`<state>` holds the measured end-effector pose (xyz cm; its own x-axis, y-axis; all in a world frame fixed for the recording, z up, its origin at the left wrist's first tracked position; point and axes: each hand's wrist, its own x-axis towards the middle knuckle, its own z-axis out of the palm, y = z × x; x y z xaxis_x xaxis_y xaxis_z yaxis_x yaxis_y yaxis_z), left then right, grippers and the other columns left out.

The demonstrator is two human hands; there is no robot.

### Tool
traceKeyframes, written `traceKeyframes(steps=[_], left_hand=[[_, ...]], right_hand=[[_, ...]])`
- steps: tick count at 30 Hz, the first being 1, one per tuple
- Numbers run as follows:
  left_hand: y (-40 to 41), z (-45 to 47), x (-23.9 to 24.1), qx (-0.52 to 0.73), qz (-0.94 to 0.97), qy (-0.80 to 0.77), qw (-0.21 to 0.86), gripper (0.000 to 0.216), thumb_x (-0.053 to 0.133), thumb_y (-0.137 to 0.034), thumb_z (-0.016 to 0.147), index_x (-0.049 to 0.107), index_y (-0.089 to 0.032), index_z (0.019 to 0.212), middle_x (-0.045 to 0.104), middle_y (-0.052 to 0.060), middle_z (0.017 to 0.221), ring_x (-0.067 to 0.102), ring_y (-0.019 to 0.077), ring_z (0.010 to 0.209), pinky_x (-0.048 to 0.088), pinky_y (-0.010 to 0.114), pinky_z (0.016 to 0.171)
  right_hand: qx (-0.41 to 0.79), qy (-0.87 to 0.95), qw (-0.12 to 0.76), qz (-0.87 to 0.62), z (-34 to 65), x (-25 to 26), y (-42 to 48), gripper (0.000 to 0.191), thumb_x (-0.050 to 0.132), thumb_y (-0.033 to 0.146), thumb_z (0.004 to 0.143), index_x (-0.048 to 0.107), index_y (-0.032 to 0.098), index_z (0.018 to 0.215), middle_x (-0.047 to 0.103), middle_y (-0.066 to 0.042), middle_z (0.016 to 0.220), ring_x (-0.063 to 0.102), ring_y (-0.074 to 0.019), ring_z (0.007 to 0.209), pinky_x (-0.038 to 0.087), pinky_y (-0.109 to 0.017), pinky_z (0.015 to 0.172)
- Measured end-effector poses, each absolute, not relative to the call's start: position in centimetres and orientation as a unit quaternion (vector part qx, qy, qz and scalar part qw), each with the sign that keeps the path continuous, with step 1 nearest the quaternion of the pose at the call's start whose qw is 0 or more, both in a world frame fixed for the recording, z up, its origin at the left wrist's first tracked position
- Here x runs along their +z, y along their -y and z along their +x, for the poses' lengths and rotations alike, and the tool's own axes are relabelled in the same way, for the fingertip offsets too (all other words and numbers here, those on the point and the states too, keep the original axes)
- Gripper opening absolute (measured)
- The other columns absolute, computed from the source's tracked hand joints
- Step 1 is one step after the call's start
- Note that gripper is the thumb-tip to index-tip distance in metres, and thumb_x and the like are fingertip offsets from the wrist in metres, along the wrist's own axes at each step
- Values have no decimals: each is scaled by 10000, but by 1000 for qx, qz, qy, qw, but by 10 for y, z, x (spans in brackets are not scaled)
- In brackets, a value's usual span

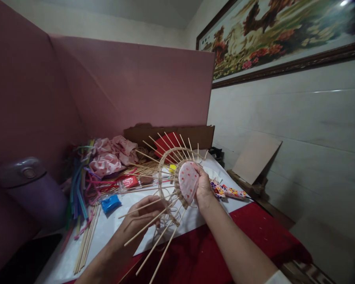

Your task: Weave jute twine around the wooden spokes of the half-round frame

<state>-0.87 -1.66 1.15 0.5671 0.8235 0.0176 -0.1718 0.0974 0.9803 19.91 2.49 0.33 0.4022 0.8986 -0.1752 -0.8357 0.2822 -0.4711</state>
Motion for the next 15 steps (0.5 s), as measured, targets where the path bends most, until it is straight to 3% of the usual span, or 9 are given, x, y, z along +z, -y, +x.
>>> traceKeyframes(steps=[3, 8, 15], left_hand=[[18, -7, 7, 360, 582, -277, 674, 257, 697, -272, 693, 669, -196, 938, 667, 62, 874, 581, 177, 782, 408, 250, 636], [16, -3, 1, 360, 546, -267, 708, 185, 701, -321, 695, 679, -156, 776, 624, 27, 672, 509, 102, 589, 363, 218, 567], [20, -3, 9, 363, 519, -335, 698, 217, 736, -322, 643, 725, -153, 778, 650, 52, 704, 541, 141, 658, 385, 240, 631]], right_hand=[[535, 52, 805, -253, 198, 5, -25, 99, 603, 203, 657, 611, 180, 753, 686, 11, 594, 652, -175, 579, 551, -295, 596], [530, 42, 808, -254, 197, 8, -24, 96, 569, 201, 669, 612, 174, 751, 676, 6, 572, 653, -181, 583, 551, -299, 591], [520, 34, 813, -259, 201, 2, -27, 102, 603, 235, 669, 621, 182, 755, 657, 10, 526, 650, -190, 573, 548, -309, 585]])
